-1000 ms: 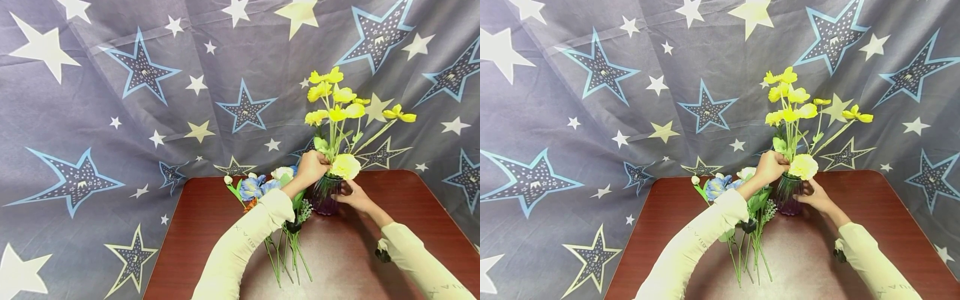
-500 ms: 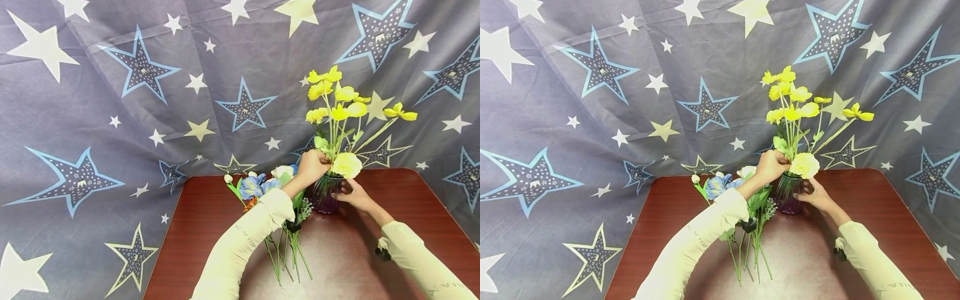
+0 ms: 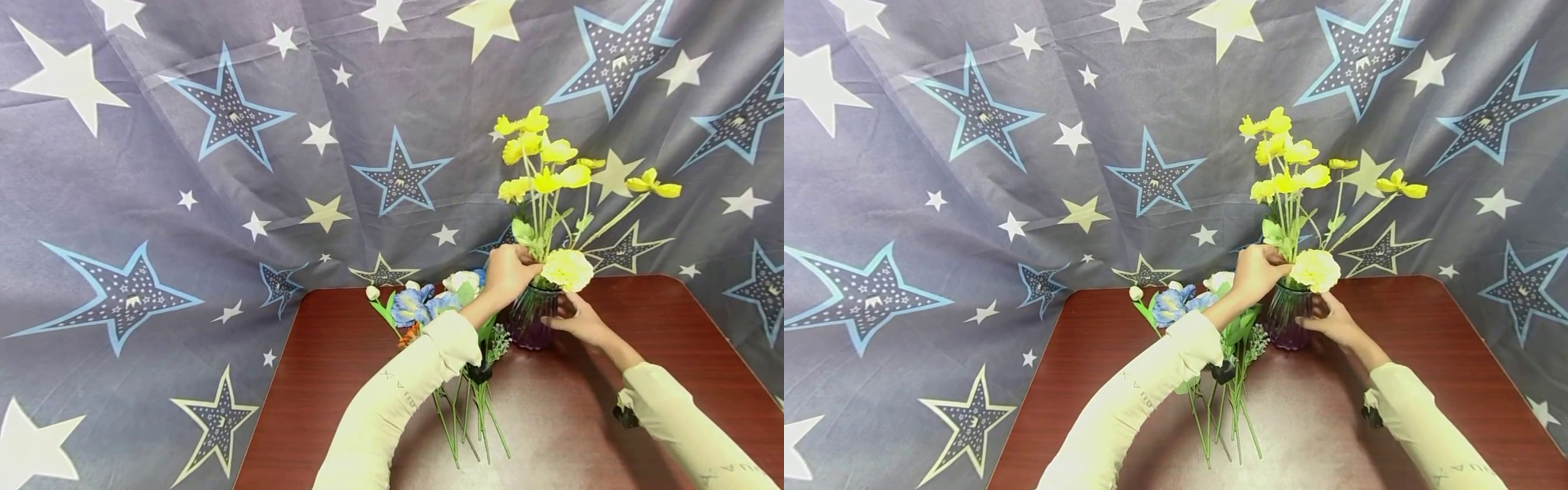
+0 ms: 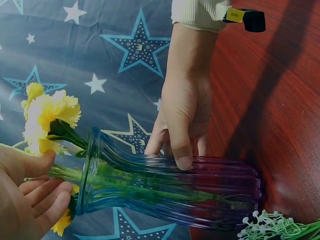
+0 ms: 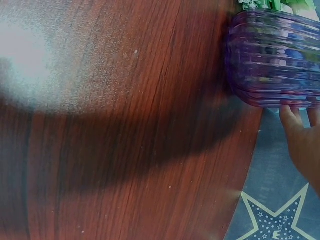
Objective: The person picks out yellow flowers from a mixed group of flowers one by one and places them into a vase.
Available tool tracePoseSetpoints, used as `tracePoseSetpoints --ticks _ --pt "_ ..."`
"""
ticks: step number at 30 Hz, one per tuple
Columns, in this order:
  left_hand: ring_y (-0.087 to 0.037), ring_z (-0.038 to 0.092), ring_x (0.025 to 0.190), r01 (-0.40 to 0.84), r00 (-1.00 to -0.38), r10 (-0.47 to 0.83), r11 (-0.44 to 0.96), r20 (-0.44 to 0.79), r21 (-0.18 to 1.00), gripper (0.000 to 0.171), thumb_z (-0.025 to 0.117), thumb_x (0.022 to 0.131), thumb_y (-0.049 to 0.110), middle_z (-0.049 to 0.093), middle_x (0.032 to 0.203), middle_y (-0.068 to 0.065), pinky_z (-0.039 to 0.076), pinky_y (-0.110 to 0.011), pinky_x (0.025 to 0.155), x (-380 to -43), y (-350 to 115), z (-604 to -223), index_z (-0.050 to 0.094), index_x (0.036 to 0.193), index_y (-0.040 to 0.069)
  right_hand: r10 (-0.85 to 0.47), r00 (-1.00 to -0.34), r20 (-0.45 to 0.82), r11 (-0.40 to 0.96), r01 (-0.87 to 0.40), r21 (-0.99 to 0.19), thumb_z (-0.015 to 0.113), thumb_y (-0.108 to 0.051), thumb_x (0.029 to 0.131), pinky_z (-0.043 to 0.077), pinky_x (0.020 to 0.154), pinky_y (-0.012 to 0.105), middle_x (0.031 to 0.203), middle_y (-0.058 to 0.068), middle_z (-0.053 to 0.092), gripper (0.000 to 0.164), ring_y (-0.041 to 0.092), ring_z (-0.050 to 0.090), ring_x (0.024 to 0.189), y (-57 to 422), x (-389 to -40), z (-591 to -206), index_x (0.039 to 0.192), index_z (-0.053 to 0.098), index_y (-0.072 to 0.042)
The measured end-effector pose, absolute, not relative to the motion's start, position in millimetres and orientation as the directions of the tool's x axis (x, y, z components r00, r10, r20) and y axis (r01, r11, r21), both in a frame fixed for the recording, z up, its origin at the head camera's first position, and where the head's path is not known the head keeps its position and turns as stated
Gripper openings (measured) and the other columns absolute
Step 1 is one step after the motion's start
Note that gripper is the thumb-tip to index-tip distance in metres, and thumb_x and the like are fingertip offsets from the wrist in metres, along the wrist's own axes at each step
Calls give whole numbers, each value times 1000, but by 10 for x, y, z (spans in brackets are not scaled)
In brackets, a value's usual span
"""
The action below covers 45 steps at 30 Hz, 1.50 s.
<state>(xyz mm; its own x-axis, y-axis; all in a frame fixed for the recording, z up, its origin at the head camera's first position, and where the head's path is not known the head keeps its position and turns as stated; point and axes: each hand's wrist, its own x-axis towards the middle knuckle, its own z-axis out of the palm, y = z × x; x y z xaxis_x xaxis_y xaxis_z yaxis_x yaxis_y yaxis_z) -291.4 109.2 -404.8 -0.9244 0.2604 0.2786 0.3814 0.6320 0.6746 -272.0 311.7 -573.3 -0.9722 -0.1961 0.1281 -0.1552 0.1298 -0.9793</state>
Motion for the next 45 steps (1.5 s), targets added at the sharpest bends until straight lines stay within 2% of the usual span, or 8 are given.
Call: tracePoseSetpoints --ticks 2,9,14,19,26,28,36,45 --pt "-3 70 72 383 -923 243 631 297 675 9 81 88 25 80 83 4 44 -6 60 -2909 1086 -4048 81 89 16 -198 -970 138 120 -164 -979 73 4 88 55 84 15 109 -21 64 60 -5 63 101 3116 -2719 -5731 137 48 -21" --pt "-2 68 69 427 -901 215 592 376 683 14 83 86 27 78 79 5 44 -6 63 -2912 1074 -4025 76 82 17 -204 -968 147 80 -166 -983 71 8 88 55 84 14 109 -22 67 59 -5 65 100 3088 -2692 -5685 128 50 -29" --pt "3 55 56 449 -891 231 579 392 680 21 81 89 28 74 72 5 38 -7 58 -2907 1066 -4018 70 75 16 -195 -970 143 97 -164 -982 72 6 88 55 83 14 108 -21 67 56 -4 65 99 3085 -2685 -5689 129 50 -25" --pt "7 49 56 443 -894 230 582 385 682 21 81 89 27 73 71 7 36 -6 58 -2908 1068 -4029 70 74 18 -184 -974 133 124 -157 -980 73 3 88 54 84 14 108 -22 66 55 -5 64 99 3084 -2663 -5677 131 50 -22" --pt "-5 34 51 461 -884 238 589 403 663 50 78 91 25 34 53 8 29 -11 56 -2936 1057 -4042 39 59 18 -186 -975 125 120 -149 -982 74 4 88 54 84 14 108 -21 66 55 -5 64 99 3083 -2659 -5677 130 50 -23" --pt "-6 33 50 463 -883 244 596 401 656 53 77 91 26 30 52 9 27 -12 55 -2945 1053 -4050 36 58 19 -187 -974 129 120 -153 -981 73 4 88 54 84 14 108 -21 66 54 -5 64 99 3084 -2665 -5681 130 51 -22" --pt "-4 32 46 424 -903 239 626 356 655 56 77 92 29 30 48 9 27 -12 53 -2959 1053 -4074 37 55 19 -188 -973 136 127 -162 -979 73 4 88 54 83 14 108 -22 66 54 -5 64 99 3088 -2671 -5686 128 51 -23" --pt "-3 38 49 384 -922 204 607 331 696 47 80 88 24 42 50 10 31 -11 54 -2965 1050 -4067 46 57 19 -191 -975 113 140 -141 -980 73 3 88 55 84 16 108 -22 65 54 -5 64 100 3088 -2665 -5677 131 49 -19"
